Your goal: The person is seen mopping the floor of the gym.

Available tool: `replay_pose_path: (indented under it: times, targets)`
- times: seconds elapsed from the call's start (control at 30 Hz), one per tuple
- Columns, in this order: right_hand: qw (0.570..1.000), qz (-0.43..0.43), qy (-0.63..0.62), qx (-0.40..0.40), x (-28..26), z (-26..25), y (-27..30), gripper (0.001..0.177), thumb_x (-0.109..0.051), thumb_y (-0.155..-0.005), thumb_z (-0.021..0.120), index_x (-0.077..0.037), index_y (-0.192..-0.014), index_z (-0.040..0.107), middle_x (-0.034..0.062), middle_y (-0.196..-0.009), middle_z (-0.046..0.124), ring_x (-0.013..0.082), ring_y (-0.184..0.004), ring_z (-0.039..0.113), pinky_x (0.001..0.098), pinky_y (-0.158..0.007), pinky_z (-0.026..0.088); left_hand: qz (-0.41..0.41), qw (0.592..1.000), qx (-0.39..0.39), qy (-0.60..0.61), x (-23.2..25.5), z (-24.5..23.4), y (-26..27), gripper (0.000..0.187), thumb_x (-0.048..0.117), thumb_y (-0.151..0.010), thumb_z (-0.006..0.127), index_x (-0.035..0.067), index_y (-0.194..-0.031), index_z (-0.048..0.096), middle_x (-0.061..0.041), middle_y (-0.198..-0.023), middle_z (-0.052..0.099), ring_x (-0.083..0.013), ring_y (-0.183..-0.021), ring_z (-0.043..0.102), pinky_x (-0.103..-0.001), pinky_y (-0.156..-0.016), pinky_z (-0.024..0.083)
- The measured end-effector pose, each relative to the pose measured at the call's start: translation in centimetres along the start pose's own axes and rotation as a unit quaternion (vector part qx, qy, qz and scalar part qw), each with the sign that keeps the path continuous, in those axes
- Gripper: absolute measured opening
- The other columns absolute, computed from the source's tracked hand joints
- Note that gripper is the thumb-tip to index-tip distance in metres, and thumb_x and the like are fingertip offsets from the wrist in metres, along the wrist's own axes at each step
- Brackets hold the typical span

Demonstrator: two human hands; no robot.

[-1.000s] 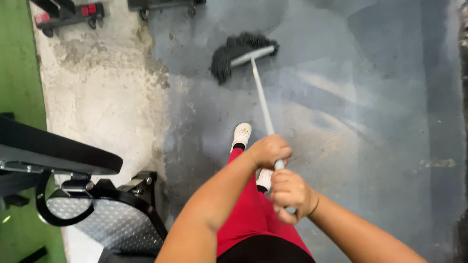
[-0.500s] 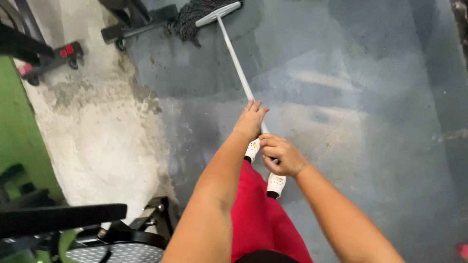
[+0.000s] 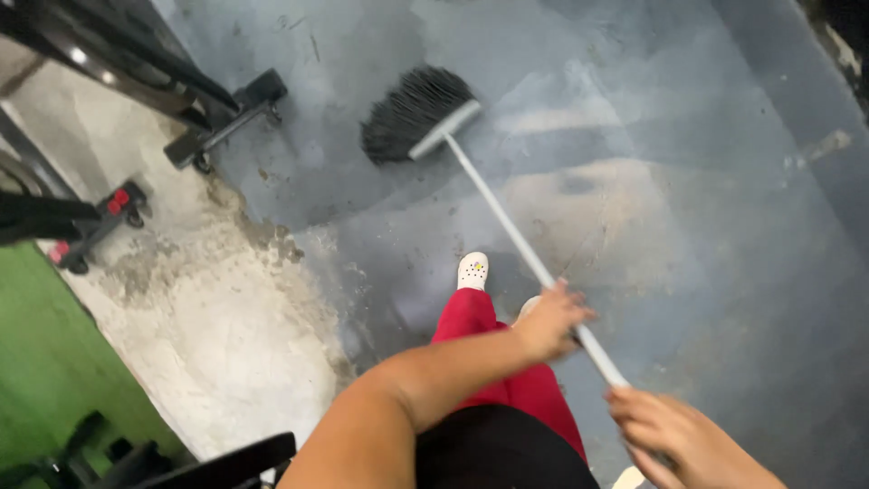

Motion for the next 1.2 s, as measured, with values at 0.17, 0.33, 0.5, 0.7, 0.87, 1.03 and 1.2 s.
replay_pose_path:
  times: [0.17,0.33,0.5,0.7,0.87,1.03,1.2]
  targets:
    - [0.99,0.127,0.053,0.013,4.2,7.8,12.2,0.011,-0.016,-0.078,0.079,-0.009,-0.084,0.073,-0.0003,-0.102,0.075,0.022,-0.13,0.063,0.0415,-0.104,0.048,0.042,0.996,-0.081,0.007,7.2,2.1,-1.0,0.049,0.025,-0.07,0.08,0.021,-0.118,0.07,-0.012,-0.134,0.063,-0.0497,-0.142,0.041,-0.064,-0.117,0.031]
    - [0.872,0.443,-0.17,0.122,14.6,19.0,28.3,0.047,-0.002,-0.086,0.081,-0.012,-0.132,0.076,0.0279,-0.158,0.044,0.0396,-0.142,0.047,0.0477,-0.106,0.048,0.132,0.947,-0.286,-0.069,8.0,6.1,-3.0,0.026,0.039,-0.077,0.076,0.023,-0.097,0.075,-0.003,-0.094,0.076,-0.0288,-0.103,0.071,-0.058,-0.105,0.045]
    - [0.708,0.695,-0.119,0.039,4.0,9.5,19.8,0.068,-0.022,-0.09,0.071,-0.028,-0.154,0.047,0.0141,-0.119,0.072,0.0287,-0.103,0.079,0.0425,-0.095,0.063,0.123,0.929,-0.336,-0.096,7.2,7.8,-3.2,0.026,0.042,-0.079,0.075,0.025,-0.099,0.077,-0.005,-0.092,0.078,-0.0292,-0.091,0.074,-0.045,-0.083,0.06]
    - [0.654,0.735,0.117,-0.134,-2.5,7.3,14.6,0.077,-0.043,-0.096,0.057,-0.029,-0.167,0.03,0.0044,-0.109,0.08,0.0245,-0.1,0.079,0.0407,-0.09,0.063,0.081,0.913,-0.364,-0.166,4.6,10.6,-1.5,0.034,0.042,-0.078,0.075,0.027,-0.108,0.075,-0.003,-0.105,0.076,-0.0256,-0.107,0.07,-0.045,-0.096,0.051]
    - [0.684,0.722,0.096,0.042,-1.8,15.9,16.5,0.059,-0.033,-0.093,0.057,-0.025,-0.151,0.051,0.0079,-0.111,0.075,0.0327,-0.089,0.077,0.0482,-0.077,0.062,0.076,0.878,-0.408,-0.238,2.7,14.1,3.8,0.046,0.054,-0.078,0.078,0.023,-0.112,0.074,-0.002,-0.114,0.074,-0.0243,-0.118,0.066,-0.042,-0.103,0.048]
    - [0.672,0.733,0.006,0.103,-2.8,21.9,16.3,0.059,-0.061,-0.09,0.06,-0.035,-0.143,0.06,0.0077,-0.103,0.079,0.0329,-0.085,0.078,0.0456,-0.072,0.064,0.079,0.833,-0.474,-0.275,1.5,18.0,8.3,0.042,0.049,-0.082,0.076,0.024,-0.115,0.075,-0.003,-0.123,0.07,-0.0251,-0.127,0.059,-0.05,-0.113,0.039]
    - [0.662,0.735,-0.003,0.145,-1.0,22.8,14.3,0.057,-0.062,-0.09,0.058,-0.036,-0.14,0.065,0.0053,-0.099,0.08,0.0286,-0.079,0.078,0.0425,-0.069,0.063,0.068,0.79,-0.523,-0.312,-2.5,18.2,7.9,0.028,0.032,-0.092,0.068,0.023,-0.118,0.076,-0.003,-0.127,0.069,-0.0241,-0.131,0.057,-0.059,-0.119,0.033]
Point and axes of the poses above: each hand's wrist, its own y-axis away from the middle knuckle, its own z-axis out of the palm, x = y × z, the point moved 10 cm from there along -y, towards the middle knuckle
